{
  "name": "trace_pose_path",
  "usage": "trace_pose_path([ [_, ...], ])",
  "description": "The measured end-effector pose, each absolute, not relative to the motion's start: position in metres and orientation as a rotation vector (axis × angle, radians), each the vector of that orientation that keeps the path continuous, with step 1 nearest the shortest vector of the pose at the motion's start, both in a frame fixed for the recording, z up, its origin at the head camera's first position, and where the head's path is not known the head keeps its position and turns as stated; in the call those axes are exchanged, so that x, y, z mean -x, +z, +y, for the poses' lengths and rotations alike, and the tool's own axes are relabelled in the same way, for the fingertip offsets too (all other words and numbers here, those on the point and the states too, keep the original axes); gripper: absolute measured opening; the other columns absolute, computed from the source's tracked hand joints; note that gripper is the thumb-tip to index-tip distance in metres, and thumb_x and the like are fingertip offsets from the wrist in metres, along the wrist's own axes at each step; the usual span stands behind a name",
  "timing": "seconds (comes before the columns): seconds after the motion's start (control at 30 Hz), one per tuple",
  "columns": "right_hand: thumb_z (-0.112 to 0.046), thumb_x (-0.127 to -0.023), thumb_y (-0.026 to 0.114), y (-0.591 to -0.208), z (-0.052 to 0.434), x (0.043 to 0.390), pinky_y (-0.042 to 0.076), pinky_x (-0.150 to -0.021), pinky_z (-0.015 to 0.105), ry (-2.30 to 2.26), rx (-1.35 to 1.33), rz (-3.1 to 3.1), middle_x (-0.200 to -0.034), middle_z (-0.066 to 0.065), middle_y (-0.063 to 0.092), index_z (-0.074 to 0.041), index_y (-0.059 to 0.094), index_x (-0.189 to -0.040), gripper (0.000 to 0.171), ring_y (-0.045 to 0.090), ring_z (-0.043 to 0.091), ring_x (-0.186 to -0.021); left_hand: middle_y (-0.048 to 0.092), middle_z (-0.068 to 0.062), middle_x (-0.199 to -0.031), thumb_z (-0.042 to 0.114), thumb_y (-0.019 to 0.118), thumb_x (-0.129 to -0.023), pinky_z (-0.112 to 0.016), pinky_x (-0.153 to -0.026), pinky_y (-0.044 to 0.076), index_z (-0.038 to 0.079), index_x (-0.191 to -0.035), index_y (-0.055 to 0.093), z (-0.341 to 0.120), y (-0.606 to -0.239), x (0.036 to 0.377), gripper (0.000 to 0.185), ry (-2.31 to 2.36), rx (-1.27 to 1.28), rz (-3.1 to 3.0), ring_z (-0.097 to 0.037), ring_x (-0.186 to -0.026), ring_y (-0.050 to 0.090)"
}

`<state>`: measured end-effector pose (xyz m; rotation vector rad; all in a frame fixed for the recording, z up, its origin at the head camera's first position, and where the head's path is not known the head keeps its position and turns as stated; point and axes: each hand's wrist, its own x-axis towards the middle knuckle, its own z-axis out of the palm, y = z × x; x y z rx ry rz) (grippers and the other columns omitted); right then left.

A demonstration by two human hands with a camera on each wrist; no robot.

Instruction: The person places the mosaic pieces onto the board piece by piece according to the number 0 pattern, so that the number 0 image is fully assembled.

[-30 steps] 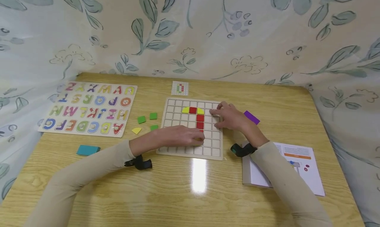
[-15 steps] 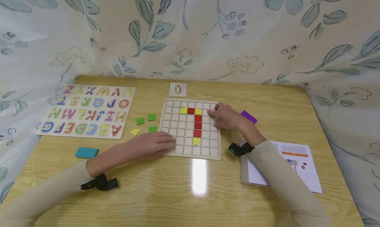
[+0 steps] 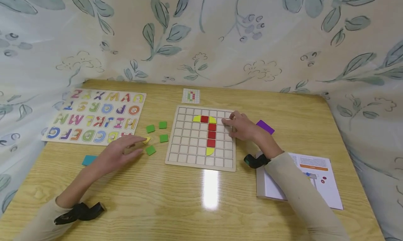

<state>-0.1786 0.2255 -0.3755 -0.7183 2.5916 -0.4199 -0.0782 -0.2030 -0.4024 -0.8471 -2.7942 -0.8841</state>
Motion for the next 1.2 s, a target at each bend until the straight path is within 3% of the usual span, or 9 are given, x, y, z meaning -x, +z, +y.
trace_pose_path([
  [0.23,-0.009,-0.091,0.065,-0.377,0.226,0.178,0.044,-0.087,0.047,-0.432,0.734,2.599,-0.133,0.026,0.041,-0.008,0.044,-0.145,0.057,0.039,0.04,-0.115,0.069,-0.01,-0.116,0.009,0.072,-0.085,-0.04,-0.081,0.056,0.003,-0.12,0.066,-0.205,-0.408,0.081,0.036,-0.91,0.864,-2.784,-0.024,-0.099,0.066],
  [0.43,-0.008,-0.091,0.065,-0.375,0.226,0.177,0.044,-0.088,0.05,-0.447,0.738,2.601,-0.133,0.027,0.04,-0.006,0.044,-0.144,0.057,0.037,0.041,-0.117,0.067,-0.006,-0.116,0.015,0.073,-0.086,-0.039,-0.087,0.055,0.008,-0.117,0.069,-0.198,-0.409,0.08,0.031,-0.853,0.912,-2.85,-0.021,-0.106,0.065],
  [0.73,-0.01,-0.091,0.065,-0.375,0.225,0.177,0.044,-0.087,0.048,-0.437,0.727,2.594,-0.133,0.027,0.04,-0.007,0.044,-0.145,0.058,0.037,0.041,-0.117,0.067,-0.008,-0.107,0.02,0.075,-0.084,-0.036,-0.085,0.055,0.009,-0.094,0.075,-0.18,-0.406,0.07,0.014,-0.589,0.972,-2.858,-0.023,-0.101,0.063],
  [0.97,-0.01,-0.09,0.067,-0.373,0.226,0.179,0.044,-0.086,0.048,-0.411,0.75,2.611,-0.133,0.027,0.041,-0.006,0.046,-0.143,0.057,0.038,0.041,-0.115,0.067,-0.004,-0.094,0.011,0.074,-0.084,-0.028,-0.075,0.055,0.008,-0.083,0.072,-0.171,-0.409,0.069,0.003,-0.484,1.003,-2.777,-0.016,-0.086,0.061],
  [1.2,-0.012,-0.09,0.068,-0.375,0.226,0.177,0.044,-0.086,0.047,-0.408,0.756,2.621,-0.133,0.026,0.042,-0.007,0.046,-0.143,0.058,0.04,0.04,-0.114,0.067,-0.002,-0.091,0.011,0.08,-0.078,-0.028,-0.075,0.056,0.009,-0.086,0.071,-0.16,-0.405,0.071,0.012,-0.523,1.138,-2.591,-0.015,-0.086,0.063],
])
